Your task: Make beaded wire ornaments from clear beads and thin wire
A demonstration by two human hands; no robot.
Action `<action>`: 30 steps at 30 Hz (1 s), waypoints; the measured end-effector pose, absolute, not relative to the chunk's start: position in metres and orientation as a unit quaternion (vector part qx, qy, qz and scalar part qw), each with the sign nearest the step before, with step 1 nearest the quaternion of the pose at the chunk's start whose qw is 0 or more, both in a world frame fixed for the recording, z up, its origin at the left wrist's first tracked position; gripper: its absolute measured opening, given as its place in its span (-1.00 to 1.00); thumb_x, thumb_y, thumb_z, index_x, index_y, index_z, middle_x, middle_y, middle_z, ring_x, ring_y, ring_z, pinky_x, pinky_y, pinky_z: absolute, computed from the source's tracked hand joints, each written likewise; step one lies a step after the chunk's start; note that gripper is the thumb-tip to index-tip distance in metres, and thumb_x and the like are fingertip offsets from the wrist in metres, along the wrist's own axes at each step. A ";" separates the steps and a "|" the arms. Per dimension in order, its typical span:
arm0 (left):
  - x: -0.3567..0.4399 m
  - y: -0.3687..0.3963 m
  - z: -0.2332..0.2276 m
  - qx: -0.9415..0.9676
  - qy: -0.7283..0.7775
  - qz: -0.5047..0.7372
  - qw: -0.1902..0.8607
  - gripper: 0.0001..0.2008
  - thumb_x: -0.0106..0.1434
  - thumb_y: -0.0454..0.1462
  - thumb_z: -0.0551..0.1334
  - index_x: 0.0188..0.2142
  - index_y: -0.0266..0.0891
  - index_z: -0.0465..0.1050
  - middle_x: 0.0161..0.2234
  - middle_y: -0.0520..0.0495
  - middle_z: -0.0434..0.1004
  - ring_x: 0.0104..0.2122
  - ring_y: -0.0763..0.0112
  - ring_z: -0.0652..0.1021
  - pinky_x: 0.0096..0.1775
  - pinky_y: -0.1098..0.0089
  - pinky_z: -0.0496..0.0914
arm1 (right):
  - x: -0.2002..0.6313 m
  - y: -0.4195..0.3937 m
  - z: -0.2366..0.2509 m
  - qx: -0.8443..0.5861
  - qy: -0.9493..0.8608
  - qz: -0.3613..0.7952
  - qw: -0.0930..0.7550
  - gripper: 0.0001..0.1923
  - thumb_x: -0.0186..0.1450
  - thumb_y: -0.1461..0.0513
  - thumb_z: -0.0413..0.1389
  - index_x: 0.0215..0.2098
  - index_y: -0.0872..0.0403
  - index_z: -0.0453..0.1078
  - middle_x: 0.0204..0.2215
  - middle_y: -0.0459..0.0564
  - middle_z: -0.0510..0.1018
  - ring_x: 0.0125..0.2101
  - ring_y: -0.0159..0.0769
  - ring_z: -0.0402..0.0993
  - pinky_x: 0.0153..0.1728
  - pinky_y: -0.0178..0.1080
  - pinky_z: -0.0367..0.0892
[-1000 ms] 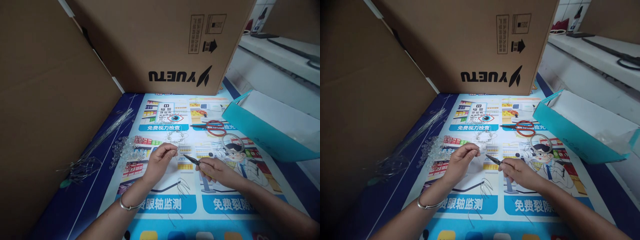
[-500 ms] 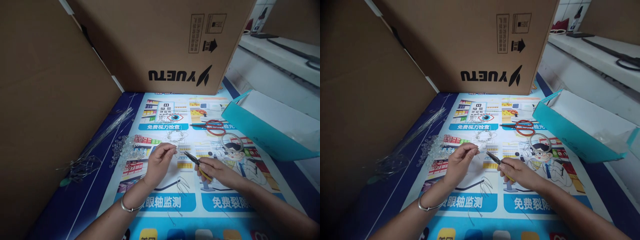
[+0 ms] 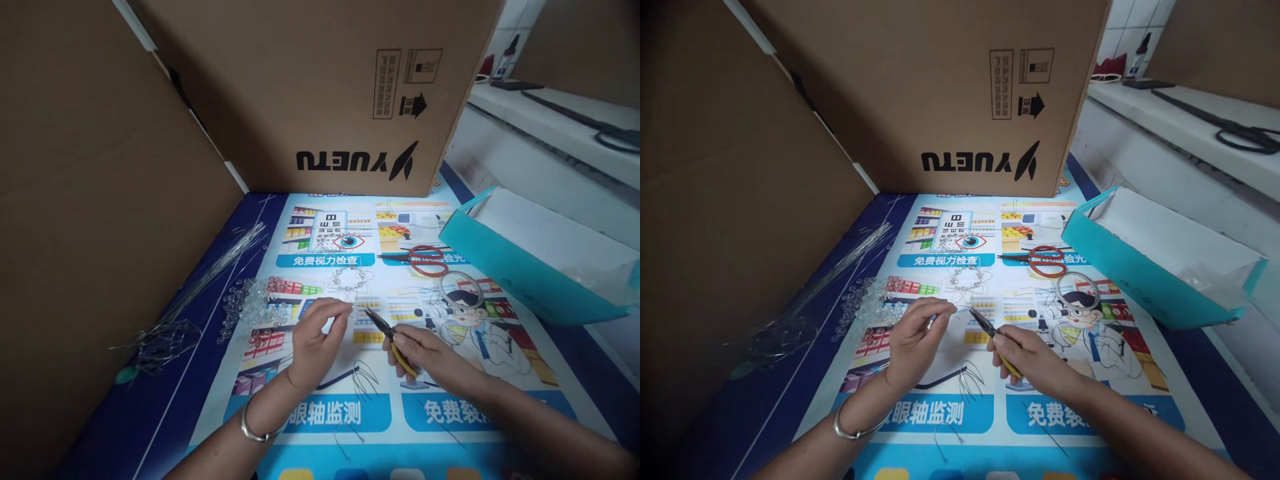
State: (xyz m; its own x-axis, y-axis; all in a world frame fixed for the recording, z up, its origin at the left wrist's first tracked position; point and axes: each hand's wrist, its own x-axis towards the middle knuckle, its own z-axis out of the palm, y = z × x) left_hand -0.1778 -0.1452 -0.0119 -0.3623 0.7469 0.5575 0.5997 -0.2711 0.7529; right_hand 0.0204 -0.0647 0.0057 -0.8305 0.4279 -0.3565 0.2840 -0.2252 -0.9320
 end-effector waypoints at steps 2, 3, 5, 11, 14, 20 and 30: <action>-0.177 -0.145 -0.013 0.568 0.593 0.567 0.060 -0.78 0.11 -0.48 0.18 -0.27 -0.21 0.46 -0.35 -0.04 0.49 -0.28 0.40 0.47 -0.22 0.34 0.37 | 0.020 -0.066 0.005 -0.283 -0.628 0.723 0.056 -0.64 0.30 0.01 -0.12 -0.30 0.15 0.24 -0.43 -0.05 0.35 -0.52 -0.46 0.29 -0.58 -0.38 0.22; -0.177 -0.146 -0.013 0.571 0.590 0.568 0.058 -0.78 0.10 -0.48 0.18 -0.27 -0.21 0.46 -0.35 -0.04 0.49 -0.28 0.40 0.47 -0.23 0.35 0.37 | 0.020 -0.066 0.005 -0.282 -0.633 0.718 0.058 -0.64 0.30 0.01 -0.13 -0.30 0.15 0.24 -0.44 -0.05 0.35 -0.52 -0.46 0.29 -0.59 -0.38 0.22; -0.176 -0.146 -0.014 0.577 0.587 0.566 0.057 -0.77 0.10 -0.49 0.18 -0.28 -0.21 0.46 -0.35 -0.04 0.49 -0.29 0.41 0.47 -0.23 0.35 0.37 | 0.020 -0.067 0.004 -0.283 -0.643 0.709 0.060 -0.63 0.31 0.01 -0.15 -0.31 0.15 0.24 -0.46 -0.06 0.34 -0.54 -0.47 0.28 -0.60 -0.39 0.21; -0.174 -0.146 -0.013 0.585 0.583 0.561 0.057 -0.78 0.11 -0.48 0.18 -0.27 -0.22 0.45 -0.35 -0.04 0.49 -0.30 0.42 0.47 -0.24 0.36 0.37 | 0.021 -0.066 -0.002 -0.298 -0.654 0.693 0.062 -0.62 0.31 -0.01 -0.17 -0.29 0.13 0.24 -0.47 -0.09 0.32 -0.56 -0.49 0.25 -0.63 -0.41 0.17; -0.174 -0.146 -0.012 0.583 0.595 0.549 0.069 -0.82 0.13 -0.45 0.18 -0.29 -0.22 0.45 -0.35 -0.05 0.48 -0.30 0.42 0.47 -0.24 0.36 0.37 | 0.021 -0.065 -0.005 -0.301 -0.655 0.690 0.064 -0.61 0.31 -0.01 -0.18 -0.30 0.12 0.24 -0.50 -0.10 0.32 -0.59 -0.51 0.23 -0.66 -0.42 0.14; -0.172 -0.143 -0.013 0.568 0.612 0.536 0.128 -0.81 0.17 -0.39 0.16 -0.22 -0.23 0.45 -0.27 -0.10 0.47 -0.24 0.38 0.46 -0.17 0.34 0.36 | 0.020 -0.065 -0.004 -0.302 -0.642 0.703 0.057 -0.61 0.31 -0.01 -0.18 -0.31 0.12 0.23 -0.53 -0.13 0.30 -0.64 -0.53 0.20 -0.67 -0.42 0.12; -0.173 -0.145 -0.019 0.588 0.607 0.525 0.097 -0.84 0.15 -0.40 0.19 -0.28 -0.20 0.49 -0.33 -0.05 0.54 -0.28 0.38 0.51 -0.21 0.36 0.40 | 0.018 -0.071 -0.003 -0.291 -0.632 0.716 0.051 -0.64 0.31 -0.01 -0.16 -0.30 0.12 0.22 -0.48 -0.11 0.30 -0.59 -0.52 0.22 -0.64 -0.41 0.14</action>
